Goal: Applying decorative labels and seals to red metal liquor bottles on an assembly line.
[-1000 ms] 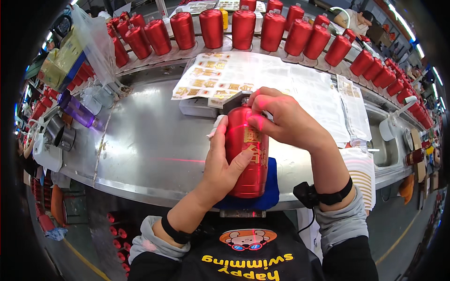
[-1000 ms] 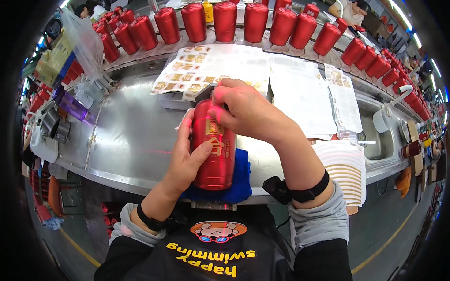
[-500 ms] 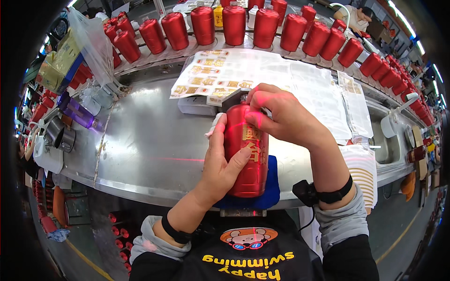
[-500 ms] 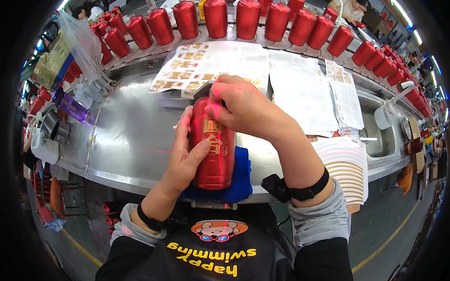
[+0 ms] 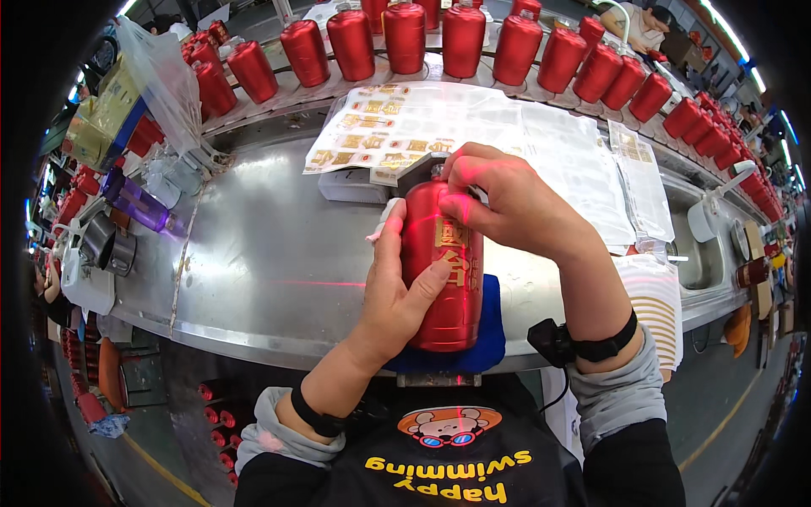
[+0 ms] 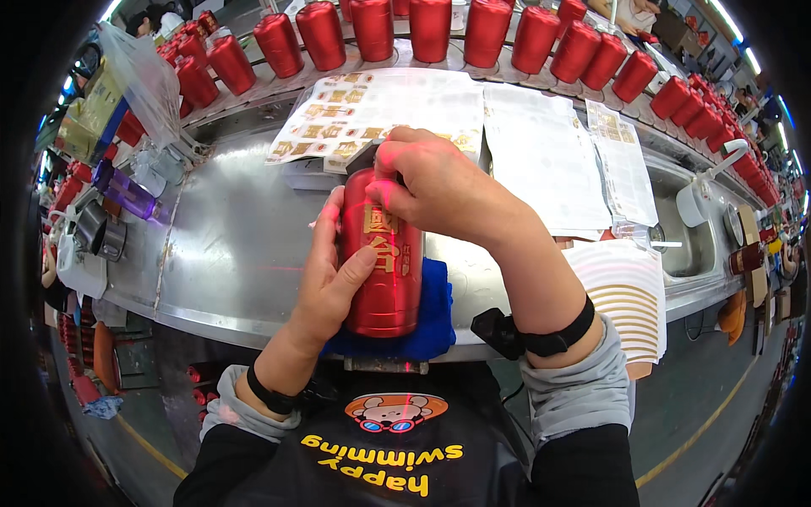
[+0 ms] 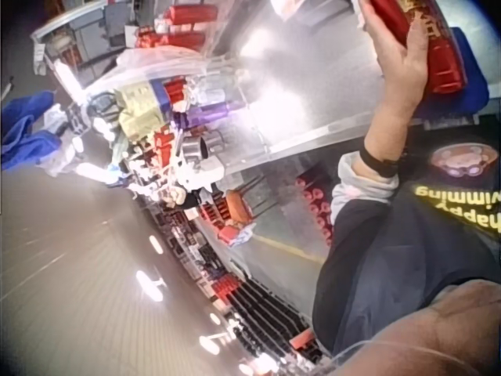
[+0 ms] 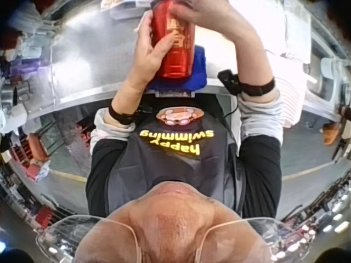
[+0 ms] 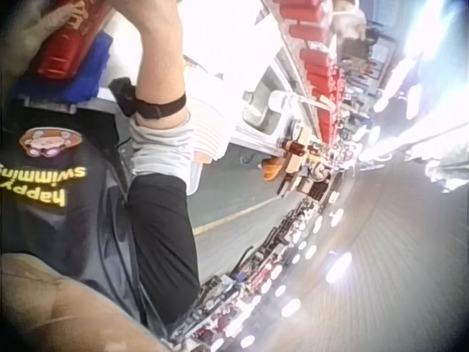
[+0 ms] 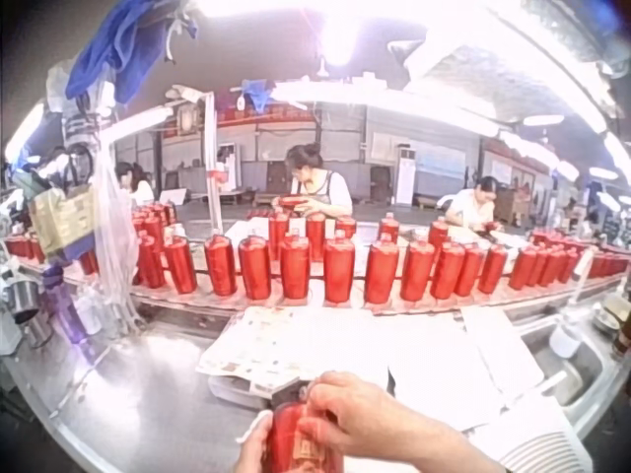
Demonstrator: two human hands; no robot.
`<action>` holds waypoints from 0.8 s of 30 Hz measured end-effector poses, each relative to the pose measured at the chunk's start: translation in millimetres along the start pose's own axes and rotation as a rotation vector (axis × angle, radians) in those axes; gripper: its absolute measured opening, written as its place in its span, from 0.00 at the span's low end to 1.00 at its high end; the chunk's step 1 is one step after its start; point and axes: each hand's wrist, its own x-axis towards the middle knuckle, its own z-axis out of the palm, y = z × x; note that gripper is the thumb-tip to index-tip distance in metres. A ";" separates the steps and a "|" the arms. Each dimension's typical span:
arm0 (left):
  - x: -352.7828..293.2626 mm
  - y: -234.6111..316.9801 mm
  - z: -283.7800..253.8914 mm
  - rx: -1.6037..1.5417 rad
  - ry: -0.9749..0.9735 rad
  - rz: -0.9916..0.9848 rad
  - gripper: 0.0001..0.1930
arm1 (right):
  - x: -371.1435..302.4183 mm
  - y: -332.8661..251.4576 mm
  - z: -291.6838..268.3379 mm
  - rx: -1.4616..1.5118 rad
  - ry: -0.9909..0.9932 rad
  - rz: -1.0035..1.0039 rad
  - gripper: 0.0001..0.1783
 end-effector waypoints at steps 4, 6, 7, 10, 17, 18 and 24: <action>0.1 -2.6 -1.6 0.040 0.002 0.019 0.41 | 0.8 1.4 1.5 -0.007 -0.015 0.001 0.10; -0.3 0.1 -1.6 0.026 -0.002 -0.002 0.41 | 1.7 1.0 1.7 -0.004 -0.011 0.002 0.10; -0.2 -0.4 -2.2 0.028 -0.003 0.003 0.41 | 2.3 0.6 1.7 0.002 -0.011 0.006 0.09; -1.5 -2.3 -1.4 0.046 0.006 0.026 0.41 | 1.0 0.6 2.8 -0.017 0.007 -0.023 0.09; -4.6 -2.9 0.5 0.047 0.005 0.010 0.40 | -13.9 -2.4 5.2 -0.103 0.416 -0.003 0.08; -4.4 -3.9 -0.3 0.041 0.002 0.015 0.40 | -23.1 -7.7 6.7 -0.103 0.417 -0.003 0.08; -1.1 -1.0 0.1 -0.077 0.007 0.002 0.37 | -91.1 -34.8 30.9 -0.065 0.332 0.019 0.27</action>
